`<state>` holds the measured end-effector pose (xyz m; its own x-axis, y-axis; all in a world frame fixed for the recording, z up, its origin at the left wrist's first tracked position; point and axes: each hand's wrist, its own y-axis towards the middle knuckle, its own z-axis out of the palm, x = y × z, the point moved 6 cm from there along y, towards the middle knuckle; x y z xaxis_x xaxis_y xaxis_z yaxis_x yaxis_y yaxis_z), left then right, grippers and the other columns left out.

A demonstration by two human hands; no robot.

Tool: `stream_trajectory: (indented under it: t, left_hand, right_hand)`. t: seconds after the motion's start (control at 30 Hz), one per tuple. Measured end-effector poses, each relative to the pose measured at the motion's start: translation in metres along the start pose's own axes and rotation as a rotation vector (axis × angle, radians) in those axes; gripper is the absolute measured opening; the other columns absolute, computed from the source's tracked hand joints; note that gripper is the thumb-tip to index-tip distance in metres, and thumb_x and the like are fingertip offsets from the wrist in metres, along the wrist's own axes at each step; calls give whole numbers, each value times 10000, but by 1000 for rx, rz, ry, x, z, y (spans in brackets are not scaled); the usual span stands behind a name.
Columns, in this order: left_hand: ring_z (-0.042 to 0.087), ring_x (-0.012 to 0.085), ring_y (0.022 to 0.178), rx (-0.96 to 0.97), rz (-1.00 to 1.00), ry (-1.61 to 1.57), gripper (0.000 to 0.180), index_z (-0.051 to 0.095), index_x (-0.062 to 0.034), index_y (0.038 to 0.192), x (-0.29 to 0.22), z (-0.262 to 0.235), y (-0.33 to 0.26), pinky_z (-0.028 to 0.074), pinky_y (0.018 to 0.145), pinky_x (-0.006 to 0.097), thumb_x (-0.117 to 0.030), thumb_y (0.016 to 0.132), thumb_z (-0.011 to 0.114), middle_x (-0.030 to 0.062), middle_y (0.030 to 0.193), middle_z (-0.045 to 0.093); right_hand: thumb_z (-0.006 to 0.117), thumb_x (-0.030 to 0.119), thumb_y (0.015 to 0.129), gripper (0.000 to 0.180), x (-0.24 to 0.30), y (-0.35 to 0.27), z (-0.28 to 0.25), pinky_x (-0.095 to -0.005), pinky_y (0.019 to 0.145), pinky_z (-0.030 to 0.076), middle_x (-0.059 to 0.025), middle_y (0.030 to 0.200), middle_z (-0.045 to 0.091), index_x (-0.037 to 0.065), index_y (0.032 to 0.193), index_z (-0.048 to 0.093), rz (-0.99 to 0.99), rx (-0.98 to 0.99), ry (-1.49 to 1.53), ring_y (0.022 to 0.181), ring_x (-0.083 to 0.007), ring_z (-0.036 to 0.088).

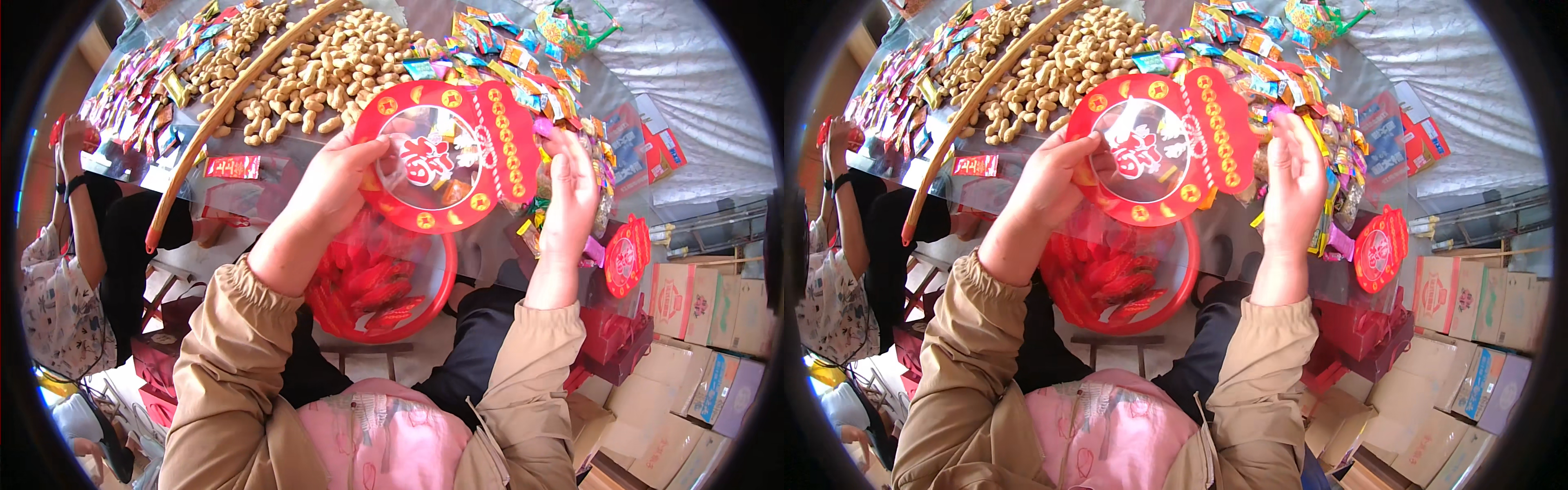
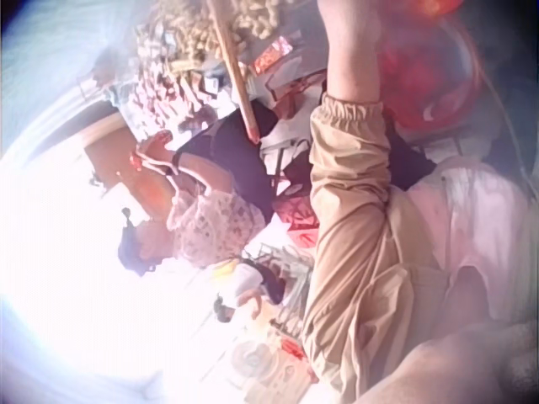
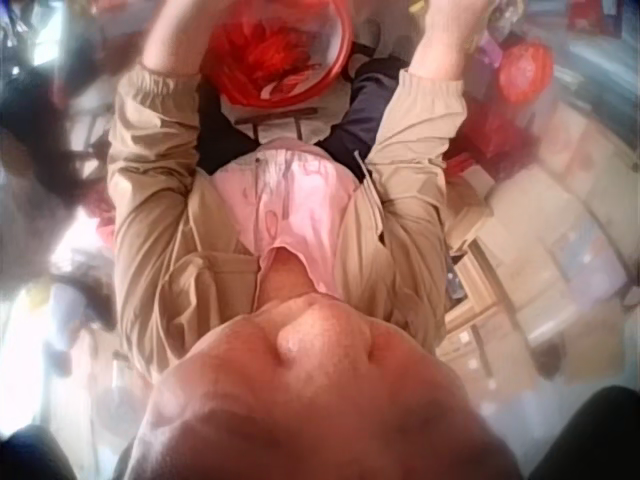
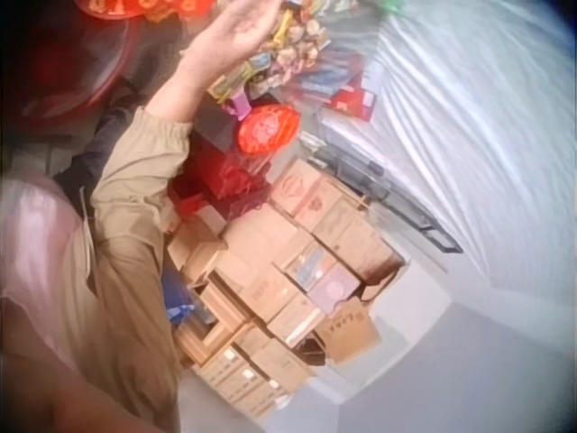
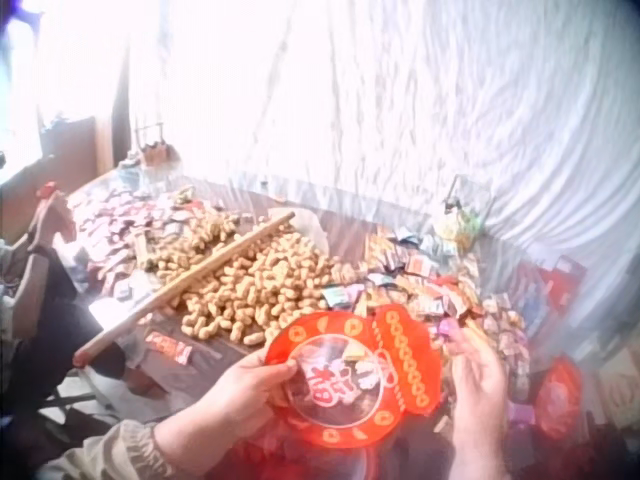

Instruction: The person fills red decorative snack bags with peanuts and assorted candies from a table, then seals each bag and places it into a red basket. The process is repeated continuously throughout the clip.

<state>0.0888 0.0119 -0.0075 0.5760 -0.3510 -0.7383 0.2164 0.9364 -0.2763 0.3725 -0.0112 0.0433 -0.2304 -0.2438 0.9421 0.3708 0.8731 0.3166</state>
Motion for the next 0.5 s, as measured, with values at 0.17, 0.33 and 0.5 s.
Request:
stream_trajectory:
  t: [0.17, 0.33, 0.5]
  left_hand:
    - [703, 183, 919, 33, -5, 98, 237, 650, -45, 1259, 2, -13, 1, 591, 806, 369, -109, 1042, 581, 53, 1051, 717]
    - [719, 191, 825, -46, 74, 264, 152, 655, 1, 1128, -4, -21, 6, 596, 753, 337, -106, 1032, 604, 92, 948, 727]
    - [686, 114, 825, -21, 144, 340, 185, 655, -22, 1164, -8, -22, 12, 549, 735, 269, -149, 1031, 650, 33, 938, 726]
  right_hand:
    - [729, 203, 1007, 426, -34, -11, 7, -269, 927, 523, -70, 1173, 726, -52, 1334, 634, 396, 341, 376, 1018, -104, 668]
    - [730, 122, 992, 315, -34, -18, 28, -213, 864, 521, -8, 1062, 728, -37, 1257, 666, 360, 502, 299, 930, -52, 655]
    - [689, 117, 1015, 273, -39, -20, 26, -262, 893, 557, -59, 1139, 751, -2, 1259, 668, 370, 523, 267, 996, -99, 707]
